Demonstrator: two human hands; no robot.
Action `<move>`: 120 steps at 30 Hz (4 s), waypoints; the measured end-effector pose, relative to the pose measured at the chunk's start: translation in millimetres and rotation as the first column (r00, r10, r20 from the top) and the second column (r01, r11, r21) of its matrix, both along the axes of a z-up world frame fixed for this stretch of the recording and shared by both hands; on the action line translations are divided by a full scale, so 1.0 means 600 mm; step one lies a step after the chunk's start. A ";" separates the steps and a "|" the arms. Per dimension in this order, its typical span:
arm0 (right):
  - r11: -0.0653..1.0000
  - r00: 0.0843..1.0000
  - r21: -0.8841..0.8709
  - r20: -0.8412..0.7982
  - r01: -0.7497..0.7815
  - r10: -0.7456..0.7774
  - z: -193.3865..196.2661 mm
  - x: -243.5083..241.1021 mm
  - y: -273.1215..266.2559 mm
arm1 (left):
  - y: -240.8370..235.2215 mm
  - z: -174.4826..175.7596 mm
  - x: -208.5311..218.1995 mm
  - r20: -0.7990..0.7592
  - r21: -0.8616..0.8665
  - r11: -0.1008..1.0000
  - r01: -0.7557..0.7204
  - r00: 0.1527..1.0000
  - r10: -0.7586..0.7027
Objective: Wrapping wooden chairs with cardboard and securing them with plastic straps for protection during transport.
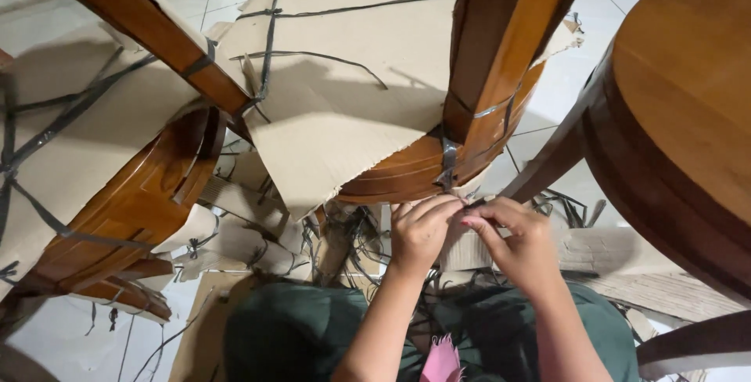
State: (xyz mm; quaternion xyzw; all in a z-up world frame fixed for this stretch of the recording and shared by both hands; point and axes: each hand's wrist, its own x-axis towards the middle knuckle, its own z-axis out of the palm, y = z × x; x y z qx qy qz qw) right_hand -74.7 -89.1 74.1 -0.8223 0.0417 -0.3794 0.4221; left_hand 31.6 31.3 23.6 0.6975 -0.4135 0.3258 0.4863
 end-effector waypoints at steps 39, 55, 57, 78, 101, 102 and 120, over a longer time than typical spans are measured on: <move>0.936 0.917 -0.147 0.298 0.320 -0.267 -0.097 0.047 0.030 | 0.005 0.034 -0.037 -0.110 -0.090 0.988 -0.123 0.987 0.113; 0.862 0.998 0.504 -0.053 0.048 -0.024 -0.083 0.053 0.025 | -0.002 0.014 -0.041 -0.225 -0.078 0.991 -0.110 0.970 0.090; 0.885 0.999 0.463 -0.034 0.049 -0.038 -0.084 0.055 0.022 | -0.004 0.021 -0.043 -0.242 -0.077 0.991 -0.108 0.966 0.086; 0.994 0.991 0.103 0.132 0.018 -0.032 -0.106 0.062 0.001 | -0.014 -0.032 -0.030 -0.250 -0.116 0.988 -0.098 0.966 0.066; 1.000 0.986 0.012 0.164 -0.028 0.025 -0.080 0.058 -0.011 | -0.005 -0.041 -0.020 -0.313 -0.035 0.999 0.023 0.949 -0.033; 1.000 0.986 0.013 0.165 -0.026 0.024 -0.078 0.057 -0.012 | -0.003 -0.039 -0.020 -0.313 -0.034 0.999 0.025 0.949 -0.034; 0.951 0.996 0.306 -0.093 0.032 -0.003 -0.057 0.022 -0.052 | 0.034 -0.133 0.024 -0.488 -0.128 0.991 -0.030 0.872 -0.036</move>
